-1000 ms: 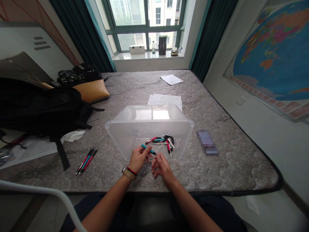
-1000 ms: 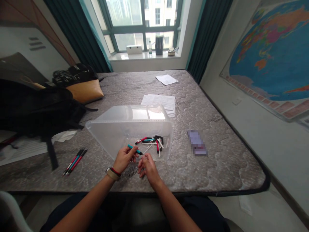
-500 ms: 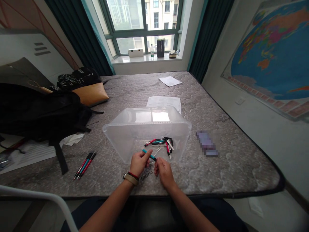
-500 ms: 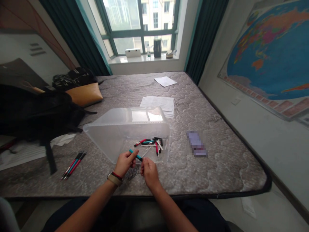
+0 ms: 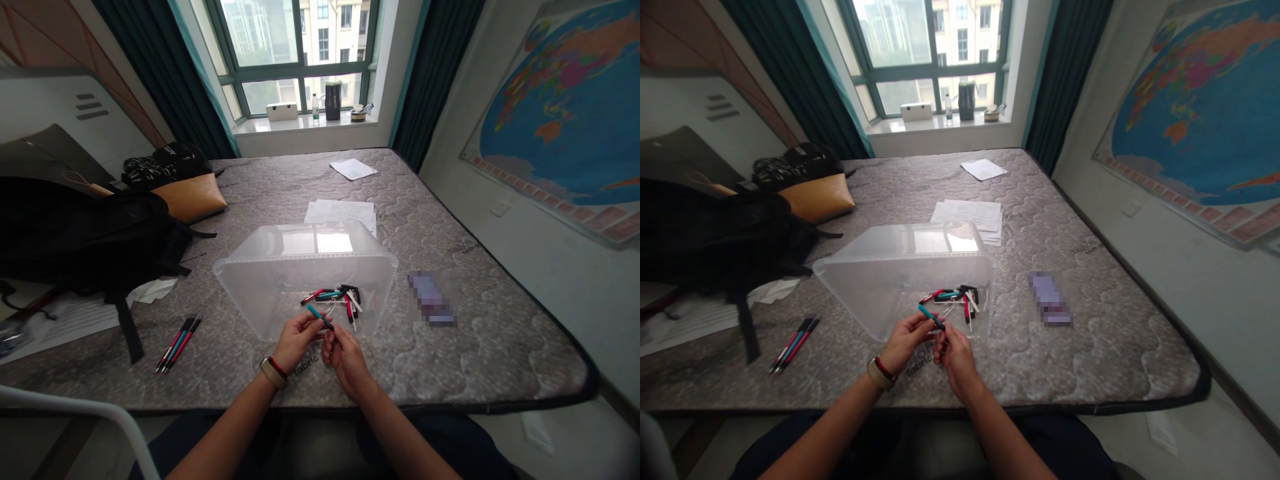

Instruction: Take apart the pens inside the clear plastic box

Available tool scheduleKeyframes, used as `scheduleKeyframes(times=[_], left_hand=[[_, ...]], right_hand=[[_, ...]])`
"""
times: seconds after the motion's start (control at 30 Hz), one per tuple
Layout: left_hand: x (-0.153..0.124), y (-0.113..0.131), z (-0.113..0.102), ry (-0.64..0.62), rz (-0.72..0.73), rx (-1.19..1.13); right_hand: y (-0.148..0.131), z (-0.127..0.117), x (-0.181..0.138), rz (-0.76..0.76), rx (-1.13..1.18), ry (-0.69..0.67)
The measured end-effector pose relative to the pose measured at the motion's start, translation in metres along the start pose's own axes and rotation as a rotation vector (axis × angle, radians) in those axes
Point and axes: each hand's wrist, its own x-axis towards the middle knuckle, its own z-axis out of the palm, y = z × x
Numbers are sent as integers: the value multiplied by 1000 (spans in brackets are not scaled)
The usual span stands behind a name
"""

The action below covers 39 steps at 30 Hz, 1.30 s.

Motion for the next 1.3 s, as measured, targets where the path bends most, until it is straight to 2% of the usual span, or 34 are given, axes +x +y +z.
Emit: scheduleKeyframes(times=[0.17,0.33,0.43,0.6,0.8,0.87,0.97,1.1,1.2,1.3], left_hand=[[0,-2,3,91,31,25],[5,-2,-1,273,-60,-117],[11,-1,-7,344,-69,-208],[11,2,-10,357,-79,-262],[5,2,-9,357,-148,-401],[3,3,-9,347,-131,-428],[-2,3,-7,315,-124,-435],[-8,2,-5,283,-132,-376],[-5,1,-7,231,-161,-221],[0,-2,-9,151,-186,-22]], right_hand=[[7,-2,2,-14,-18,-8],[17,-3,6,-120,-333,-1],[20,-2,4,-214,-522,-65],[21,-7,-1,-119,-705,-132],[19,-6,-8,-240,-990,-198],[20,-6,-5,-235,-980,-171],[16,-9,3,-205,-857,-52],[-8,-6,10,-195,-380,159],[-23,3,7,-196,-105,109],[-19,7,6,-153,-143,47]])
